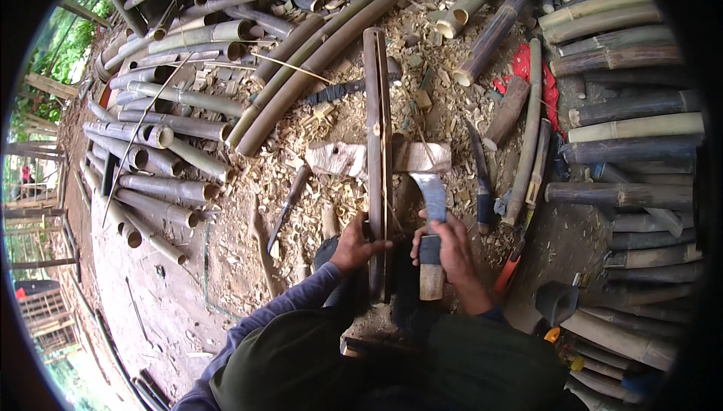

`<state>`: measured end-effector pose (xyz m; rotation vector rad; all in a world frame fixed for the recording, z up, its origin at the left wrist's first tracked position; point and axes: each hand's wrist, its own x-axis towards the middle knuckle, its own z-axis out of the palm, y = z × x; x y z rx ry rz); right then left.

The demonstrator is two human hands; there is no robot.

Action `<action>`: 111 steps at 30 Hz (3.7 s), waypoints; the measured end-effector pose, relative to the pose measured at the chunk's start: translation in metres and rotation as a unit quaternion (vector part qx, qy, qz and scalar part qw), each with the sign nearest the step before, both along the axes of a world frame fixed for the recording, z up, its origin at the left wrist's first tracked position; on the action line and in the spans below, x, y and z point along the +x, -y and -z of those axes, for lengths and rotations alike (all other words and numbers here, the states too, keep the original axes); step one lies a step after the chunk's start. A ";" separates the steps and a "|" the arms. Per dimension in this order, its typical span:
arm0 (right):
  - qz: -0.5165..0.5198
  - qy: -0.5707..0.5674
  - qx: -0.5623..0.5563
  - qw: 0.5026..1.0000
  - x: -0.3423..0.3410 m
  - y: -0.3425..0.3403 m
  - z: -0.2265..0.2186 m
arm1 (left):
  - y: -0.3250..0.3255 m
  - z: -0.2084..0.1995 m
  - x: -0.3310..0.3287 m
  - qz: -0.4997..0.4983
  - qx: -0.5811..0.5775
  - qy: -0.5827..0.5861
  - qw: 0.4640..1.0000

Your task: The person sits on the ground and uses a wooden mallet to strike a wedge into a bamboo pole, splitting it lengthwise. They then use a knife to further separate the split sections and smooth the edges. The person repeats this process with multiple bamboo poles.

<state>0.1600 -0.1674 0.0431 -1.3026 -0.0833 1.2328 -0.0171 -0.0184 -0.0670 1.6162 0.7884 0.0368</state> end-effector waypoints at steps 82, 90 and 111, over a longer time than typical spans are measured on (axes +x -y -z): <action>-0.292 0.535 -0.162 0.776 -0.036 -0.015 -0.003 | 0.010 -0.017 0.025 -0.011 0.164 -0.101 0.981; -0.170 0.589 -0.175 0.771 -0.023 -0.074 0.031 | 0.013 -0.012 0.033 -0.015 0.175 -0.120 0.977; -0.079 0.203 -0.008 0.976 0.078 -0.081 -0.087 | -0.016 0.021 -0.007 0.072 -0.075 0.072 0.992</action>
